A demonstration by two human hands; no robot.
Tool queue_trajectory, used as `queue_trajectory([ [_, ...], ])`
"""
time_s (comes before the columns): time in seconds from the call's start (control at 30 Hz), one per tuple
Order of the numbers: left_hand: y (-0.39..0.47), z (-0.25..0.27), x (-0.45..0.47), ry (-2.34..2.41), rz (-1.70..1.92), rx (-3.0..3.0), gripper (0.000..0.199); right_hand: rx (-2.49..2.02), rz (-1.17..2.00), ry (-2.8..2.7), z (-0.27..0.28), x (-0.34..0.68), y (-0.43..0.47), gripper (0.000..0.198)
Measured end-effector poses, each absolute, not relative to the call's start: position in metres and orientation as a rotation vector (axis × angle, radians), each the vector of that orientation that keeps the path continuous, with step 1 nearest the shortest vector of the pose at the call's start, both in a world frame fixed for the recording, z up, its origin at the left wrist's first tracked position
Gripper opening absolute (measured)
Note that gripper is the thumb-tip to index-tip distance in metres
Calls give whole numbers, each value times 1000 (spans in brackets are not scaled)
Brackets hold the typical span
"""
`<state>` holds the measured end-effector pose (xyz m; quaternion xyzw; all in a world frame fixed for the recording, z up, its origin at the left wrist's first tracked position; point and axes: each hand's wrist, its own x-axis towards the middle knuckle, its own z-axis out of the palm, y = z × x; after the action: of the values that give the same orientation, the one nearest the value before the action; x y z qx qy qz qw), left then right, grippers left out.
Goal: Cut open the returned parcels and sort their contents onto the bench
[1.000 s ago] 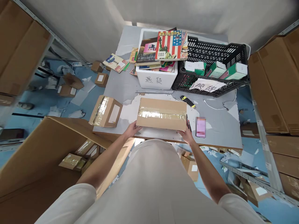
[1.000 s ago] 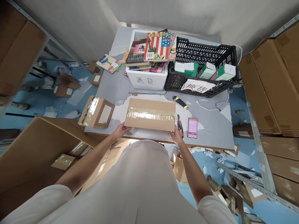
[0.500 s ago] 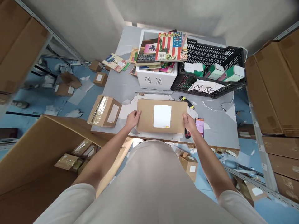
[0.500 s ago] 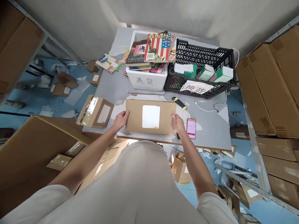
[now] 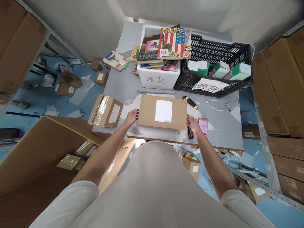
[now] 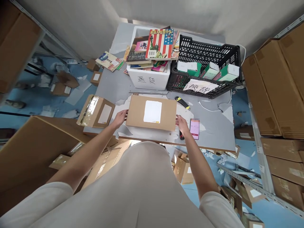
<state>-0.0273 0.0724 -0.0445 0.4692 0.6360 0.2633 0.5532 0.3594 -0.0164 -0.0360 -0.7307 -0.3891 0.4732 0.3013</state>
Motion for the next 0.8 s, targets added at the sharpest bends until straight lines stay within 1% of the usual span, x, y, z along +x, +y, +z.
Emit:
queue_trajectory([
  [0.07,55,-56,-39,1408,653,1099,62,-1896,1237,-1050,-49,364,-40,58],
  [0.17,31,-71,-50,1315,567,1185,72,-1902,1295,-1182,-64,364,-67,80],
  [0.23,20,-79,-51,1300,517,1201,72,-1878,1330,-1248,-70,359,-75,91],
  [0.3,14,-85,-48,1299,523,1185,66,-1855,1324,-1252,-73,350,-76,87],
  [0.43,13,-89,-40,1262,580,1121,64,-1889,1268,-1146,-74,335,-69,61],
  [0.53,17,-75,-38,1233,608,1121,65,-1853,1255,-1164,-66,335,-65,47],
  [0.6,23,-57,-37,1248,641,1167,64,-1855,1187,-1235,-54,340,-60,40],
  [0.67,32,-35,-35,1322,674,1261,60,-1915,1040,-1349,-35,346,-52,41],
  [0.73,42,-15,-31,1442,677,1391,52,-2006,887,-1478,-15,350,-40,47],
  [0.8,53,-2,-26,1586,650,1504,47,-2096,816,-1580,1,349,-27,54],
])
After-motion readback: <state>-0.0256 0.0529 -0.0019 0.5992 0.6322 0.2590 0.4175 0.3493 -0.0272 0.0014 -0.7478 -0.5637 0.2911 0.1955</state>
